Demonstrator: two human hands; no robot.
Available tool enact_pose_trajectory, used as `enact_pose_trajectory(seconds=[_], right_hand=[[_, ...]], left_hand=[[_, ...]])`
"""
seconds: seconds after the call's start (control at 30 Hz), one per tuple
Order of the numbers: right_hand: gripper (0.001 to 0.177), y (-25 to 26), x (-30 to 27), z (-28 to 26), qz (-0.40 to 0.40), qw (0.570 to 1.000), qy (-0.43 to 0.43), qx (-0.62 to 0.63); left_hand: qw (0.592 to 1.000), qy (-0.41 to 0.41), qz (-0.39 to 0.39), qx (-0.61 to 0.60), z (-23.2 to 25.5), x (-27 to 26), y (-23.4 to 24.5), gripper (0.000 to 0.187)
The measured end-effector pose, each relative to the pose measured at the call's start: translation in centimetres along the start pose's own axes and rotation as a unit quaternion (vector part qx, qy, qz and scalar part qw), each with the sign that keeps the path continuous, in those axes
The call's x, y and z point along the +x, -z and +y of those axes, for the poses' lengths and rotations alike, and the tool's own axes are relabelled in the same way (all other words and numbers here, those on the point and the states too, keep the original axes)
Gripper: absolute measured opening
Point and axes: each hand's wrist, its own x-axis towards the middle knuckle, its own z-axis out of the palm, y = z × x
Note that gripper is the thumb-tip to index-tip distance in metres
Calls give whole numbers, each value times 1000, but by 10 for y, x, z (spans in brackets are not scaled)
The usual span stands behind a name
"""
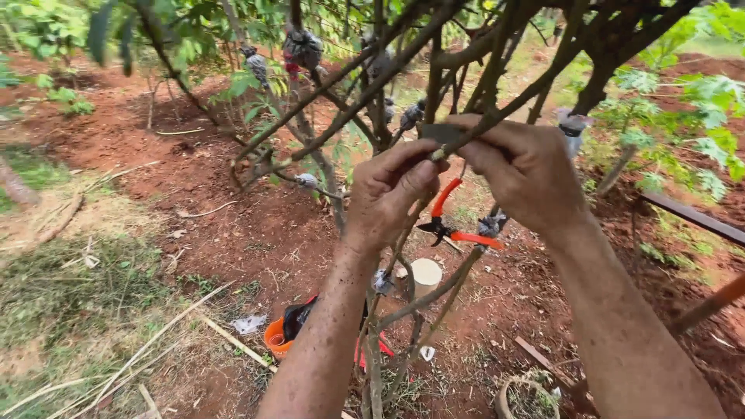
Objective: Using a knife to carefully scrape the outer bark from a plant branch in preparation for air layering.
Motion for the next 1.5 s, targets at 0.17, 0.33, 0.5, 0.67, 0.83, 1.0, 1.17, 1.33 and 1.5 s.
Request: enact_pose_trajectory(seconds=[0.17, 0.33, 0.5, 0.67, 0.83, 1.0, 1.17, 1.33, 1.5], right_hand=[[17, -22, -44, -21, 143, 962, -207, -104], [26, -66, -100, -16, 119, 985, -19, -120], [25, -95, -84, -35, 81, 982, 92, -142], [33, -115, -45, -51, 91, 974, 101, -182], [36, -122, -25, -51, 133, 936, 143, -293], [33, -125, -26, -55, 187, 914, 159, -324], [33, -129, -24, -50, 207, 904, 168, -333], [35, -130, -25, -55, 189, 888, 176, -381], [39, -137, -30, -48, 221, 863, 168, -421]], left_hand=[[977, 15, 3, 215, 21, -9, -16, 32], [890, -197, 81, 403, 48, -54, -10, 20], [797, -283, 216, 487, 73, -51, 35, 20], [779, -238, 141, 563, 95, -20, 49, 37], [836, -230, 91, 491, 98, -14, 60, 19], [841, -222, 108, 482, 101, -16, 56, 17], [854, -216, 106, 461, 98, -15, 57, 15], [845, -221, 101, 477, 98, -16, 59, 17], [841, -220, 88, 487, 106, -16, 58, 15]])
